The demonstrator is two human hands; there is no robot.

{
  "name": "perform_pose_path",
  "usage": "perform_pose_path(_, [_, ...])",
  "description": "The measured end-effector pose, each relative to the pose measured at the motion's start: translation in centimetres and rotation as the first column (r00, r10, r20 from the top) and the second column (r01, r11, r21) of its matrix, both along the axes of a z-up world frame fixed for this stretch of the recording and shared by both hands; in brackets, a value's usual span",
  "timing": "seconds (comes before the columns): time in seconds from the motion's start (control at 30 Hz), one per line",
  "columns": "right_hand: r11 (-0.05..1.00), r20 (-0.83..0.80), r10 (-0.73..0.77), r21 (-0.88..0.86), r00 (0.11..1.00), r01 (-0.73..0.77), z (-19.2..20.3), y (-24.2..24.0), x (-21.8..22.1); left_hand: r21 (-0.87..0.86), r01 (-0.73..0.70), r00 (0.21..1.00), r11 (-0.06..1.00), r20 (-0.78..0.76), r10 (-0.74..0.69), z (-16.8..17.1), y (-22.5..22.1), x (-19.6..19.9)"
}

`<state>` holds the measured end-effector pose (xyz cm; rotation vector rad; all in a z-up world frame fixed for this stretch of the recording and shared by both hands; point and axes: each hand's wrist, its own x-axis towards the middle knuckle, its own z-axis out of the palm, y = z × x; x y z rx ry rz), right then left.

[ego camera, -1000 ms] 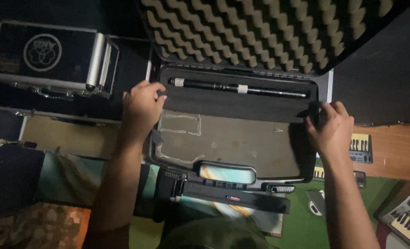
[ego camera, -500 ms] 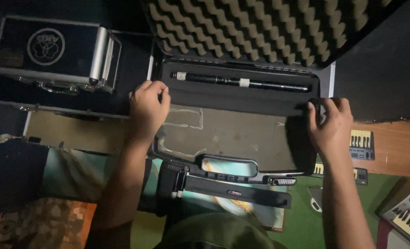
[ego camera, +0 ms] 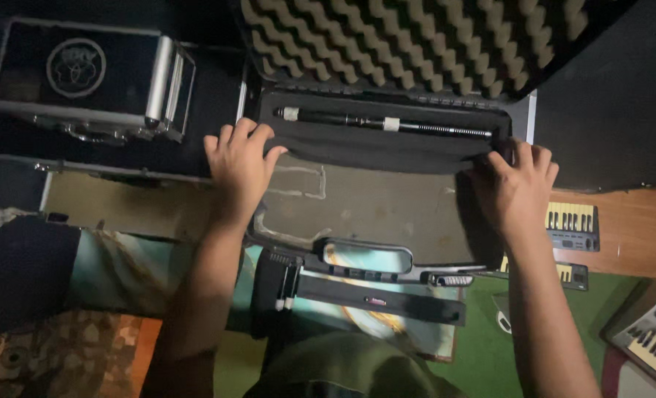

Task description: The person picks up a black hard case, opens it, and then gathers several shotgun microphones and foam windscreens from the floor, placing them into the case and a soft bag.

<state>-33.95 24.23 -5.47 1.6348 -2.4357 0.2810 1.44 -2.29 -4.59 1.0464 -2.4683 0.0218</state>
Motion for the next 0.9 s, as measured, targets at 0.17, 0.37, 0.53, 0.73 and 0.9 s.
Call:
perform_pose_path(0.17, [0.999, 0.089, 0.039, -0.016, 0.995, -0.037, 1.5, 0.3, 0.8, 0.046, 0.006, 1.0, 0.999, -0.007, -0.005, 1.5, 0.9, 0.4])
perform_pose_path(0.37, [0.963, 0.255, 0.157, -0.256, 0.954, -0.09, 5.2, 3.4, 4.0, 0.023, -0.005, 0.998, 1.0, -0.056, 0.007, 6.0, 6.5, 2.5])
perform_pose_path(0.53, [0.922, 0.298, 0.217, -0.374, 0.929, -0.096, 9.0, 8.0, 7.8, 0.097, 0.082, 0.968, 0.992, -0.245, -0.056, 10.1, 14.0, 4.6])
perform_pose_path(0.73, [0.844, 0.459, 0.323, -0.536, 0.828, -0.032, 10.9, 13.7, 13.4, 0.084, 0.197, 0.915, 0.977, -0.374, -0.152, 12.6, 23.5, 5.9])
perform_pose_path(0.9, [0.835, 0.514, 0.364, -0.55, 0.777, -0.027, 11.2, 17.7, 16.5, 0.122, 0.216, 0.88, 0.969, -0.453, -0.139, 13.1, 29.2, 7.4])
